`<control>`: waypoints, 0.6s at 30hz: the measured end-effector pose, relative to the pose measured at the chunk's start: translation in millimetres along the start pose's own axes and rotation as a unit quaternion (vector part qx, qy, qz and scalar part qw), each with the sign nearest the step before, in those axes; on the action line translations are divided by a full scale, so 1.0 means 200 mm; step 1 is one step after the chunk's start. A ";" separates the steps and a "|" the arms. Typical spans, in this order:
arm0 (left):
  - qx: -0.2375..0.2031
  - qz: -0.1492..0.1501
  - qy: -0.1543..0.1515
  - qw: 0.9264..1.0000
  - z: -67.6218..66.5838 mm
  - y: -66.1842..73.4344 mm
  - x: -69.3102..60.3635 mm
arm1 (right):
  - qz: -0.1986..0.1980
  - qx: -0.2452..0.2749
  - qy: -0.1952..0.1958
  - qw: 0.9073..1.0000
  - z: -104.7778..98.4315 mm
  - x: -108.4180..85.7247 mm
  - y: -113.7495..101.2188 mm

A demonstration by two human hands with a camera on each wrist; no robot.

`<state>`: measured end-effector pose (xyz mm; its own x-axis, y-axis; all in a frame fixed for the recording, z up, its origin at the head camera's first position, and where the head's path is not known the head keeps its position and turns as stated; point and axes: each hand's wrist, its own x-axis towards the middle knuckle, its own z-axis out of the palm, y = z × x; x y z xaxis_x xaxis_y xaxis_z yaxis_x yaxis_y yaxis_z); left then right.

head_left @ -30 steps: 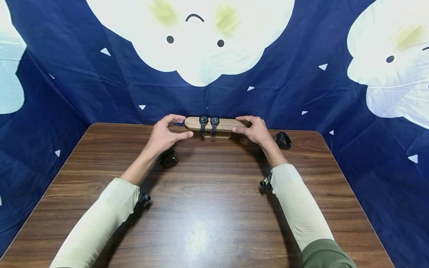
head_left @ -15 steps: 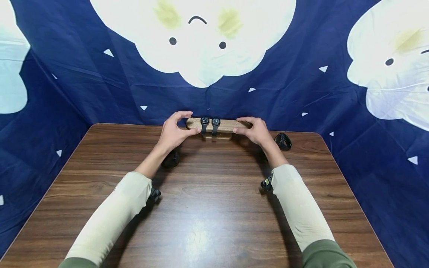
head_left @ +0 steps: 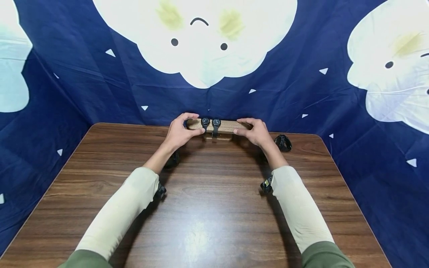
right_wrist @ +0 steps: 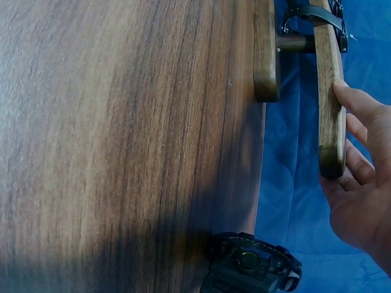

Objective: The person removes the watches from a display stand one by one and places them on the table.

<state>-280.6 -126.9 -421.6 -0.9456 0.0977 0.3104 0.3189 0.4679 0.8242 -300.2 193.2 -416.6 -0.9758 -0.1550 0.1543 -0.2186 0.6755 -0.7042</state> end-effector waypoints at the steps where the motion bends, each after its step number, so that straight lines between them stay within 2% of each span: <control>1: 0.001 0.000 -0.002 1.000 0.00 0.00 0.01 | -0.001 -0.001 0.000 1.000 0.00 0.00 0.00; 13: -0.019 -0.007 -0.006 1.000 0.04 -0.02 0.04 | 0.004 -0.004 -0.001 1.000 0.00 0.00 0.00; 18: -0.010 -0.022 -0.015 1.000 0.06 -0.01 0.05 | 0.006 0.001 -0.003 1.000 0.00 0.00 0.00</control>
<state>-290.6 -116.2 -425.1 -0.9598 0.1034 0.2608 0.2788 0.4552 0.8456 -299.9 193.0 -415.8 -0.9782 -0.1521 0.1416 -0.2075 0.6763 -0.7068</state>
